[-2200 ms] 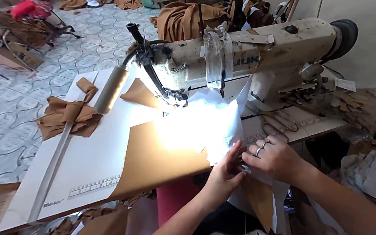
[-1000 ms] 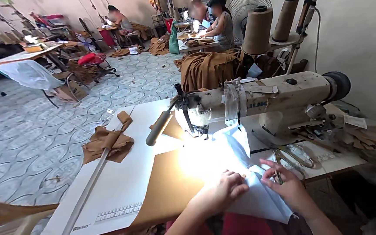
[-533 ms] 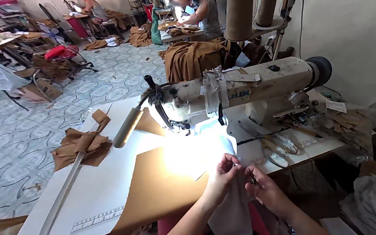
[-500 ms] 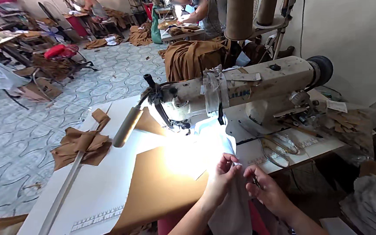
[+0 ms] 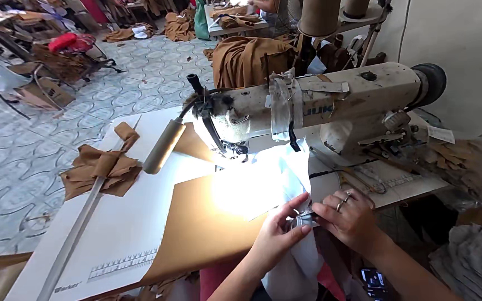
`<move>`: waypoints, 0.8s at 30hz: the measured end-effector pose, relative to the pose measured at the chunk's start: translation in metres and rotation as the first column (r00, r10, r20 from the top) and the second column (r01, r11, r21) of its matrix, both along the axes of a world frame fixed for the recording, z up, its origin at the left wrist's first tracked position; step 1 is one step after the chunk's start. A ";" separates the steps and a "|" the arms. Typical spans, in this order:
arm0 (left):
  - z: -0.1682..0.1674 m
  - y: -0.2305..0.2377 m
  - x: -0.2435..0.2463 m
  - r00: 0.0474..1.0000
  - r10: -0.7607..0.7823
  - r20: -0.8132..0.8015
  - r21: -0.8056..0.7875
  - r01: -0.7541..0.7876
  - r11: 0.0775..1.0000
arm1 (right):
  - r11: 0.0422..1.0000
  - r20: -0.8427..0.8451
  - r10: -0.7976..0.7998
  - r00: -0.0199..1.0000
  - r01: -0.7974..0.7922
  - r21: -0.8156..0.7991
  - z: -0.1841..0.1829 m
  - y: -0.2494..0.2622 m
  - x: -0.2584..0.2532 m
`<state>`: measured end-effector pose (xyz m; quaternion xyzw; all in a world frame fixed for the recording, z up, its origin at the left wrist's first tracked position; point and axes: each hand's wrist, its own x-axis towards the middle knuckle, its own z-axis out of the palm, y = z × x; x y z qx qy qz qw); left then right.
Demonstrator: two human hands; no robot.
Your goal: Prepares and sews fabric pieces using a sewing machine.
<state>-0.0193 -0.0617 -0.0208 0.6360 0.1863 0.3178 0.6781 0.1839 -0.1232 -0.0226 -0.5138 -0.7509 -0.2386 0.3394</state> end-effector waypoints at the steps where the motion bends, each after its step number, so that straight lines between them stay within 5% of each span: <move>1: -0.001 0.000 0.000 1.000 0.018 0.009 -0.011 -0.018 1.000 | 1.000 -0.012 0.002 1.000 -0.002 -0.003 -0.001 0.000 -0.003; 9: 0.006 0.008 -0.005 0.981 0.002 -0.192 0.051 0.007 0.999 | 0.996 -0.008 -0.086 0.996 0.086 -0.017 -0.006 -0.004 -0.009; 17: 0.007 0.007 -0.001 0.987 -0.044 -0.156 -0.047 0.037 0.998 | 0.996 0.040 -0.088 0.995 0.089 -0.025 -0.009 -0.002 -0.012; 21: 0.007 0.009 0.004 0.992 0.031 -0.123 -0.043 -0.037 0.998 | 0.983 -0.353 -0.103 0.930 0.041 -0.179 -0.008 -0.007 -0.008; 24: 0.013 0.016 0.026 0.985 0.169 -0.043 -0.098 -0.172 0.980 | 0.845 -0.738 -0.122 0.663 -0.321 -0.428 0.005 -0.020 -0.006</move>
